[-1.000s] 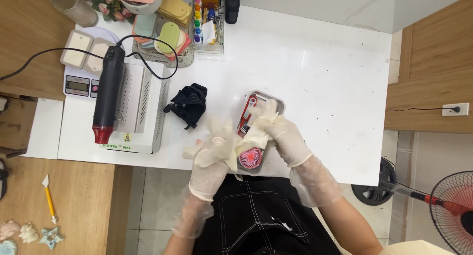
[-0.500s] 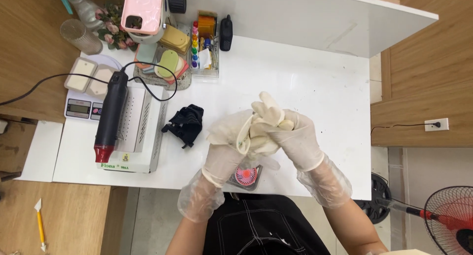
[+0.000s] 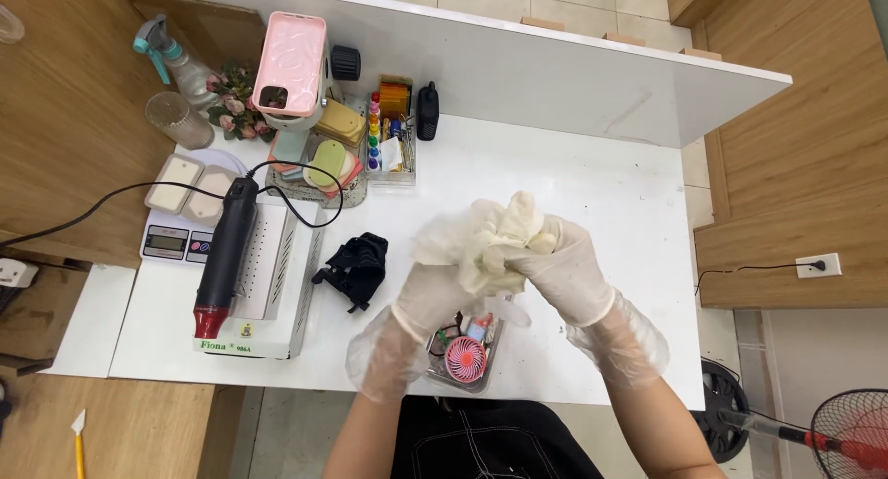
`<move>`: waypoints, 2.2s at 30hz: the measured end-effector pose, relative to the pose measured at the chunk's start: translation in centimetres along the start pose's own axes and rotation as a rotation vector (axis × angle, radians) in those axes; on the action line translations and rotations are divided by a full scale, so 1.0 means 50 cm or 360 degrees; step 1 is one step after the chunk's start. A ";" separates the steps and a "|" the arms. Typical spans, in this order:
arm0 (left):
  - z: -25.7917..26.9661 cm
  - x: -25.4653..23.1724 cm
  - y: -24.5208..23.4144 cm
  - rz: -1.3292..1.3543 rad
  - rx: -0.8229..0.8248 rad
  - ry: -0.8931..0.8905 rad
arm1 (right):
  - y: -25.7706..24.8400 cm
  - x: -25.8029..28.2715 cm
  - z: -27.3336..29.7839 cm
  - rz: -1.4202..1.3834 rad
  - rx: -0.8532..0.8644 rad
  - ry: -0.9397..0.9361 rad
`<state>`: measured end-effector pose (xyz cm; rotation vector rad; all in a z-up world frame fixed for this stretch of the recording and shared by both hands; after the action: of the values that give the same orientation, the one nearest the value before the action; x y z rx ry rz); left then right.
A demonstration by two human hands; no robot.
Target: Clean the workspace using a heat gun and wipes, then organize tools into a tray.
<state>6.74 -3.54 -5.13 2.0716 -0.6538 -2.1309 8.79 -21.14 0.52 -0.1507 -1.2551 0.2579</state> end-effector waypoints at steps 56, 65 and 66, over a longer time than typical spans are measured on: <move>0.124 0.270 -0.085 0.2096 -0.0479 -0.0641 | 0.059 -0.084 0.159 0.1496 0.0441 -0.1632; 0.249 -0.015 -0.177 0.1869 -0.0737 -0.0027 | 0.042 -0.243 0.184 0.2164 0.0939 -0.1504; 0.267 -0.019 -0.175 0.1973 -0.0526 -0.0065 | 0.021 -0.270 0.140 0.2172 0.0713 -0.1156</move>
<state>-4.21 7.80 -7.68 0.9480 -1.0866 -1.3711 -1.85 -24.04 -9.99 -0.5480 -1.5848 1.8853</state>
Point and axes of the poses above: each hand's wrist, its own z-axis away from the middle knuckle, its own y-axis out of the palm, x = y × z, the point moved 4 cm from there along -z, towards the middle knuckle, and after that the axes turned 9 degrees about z, right-handed, at the moved point
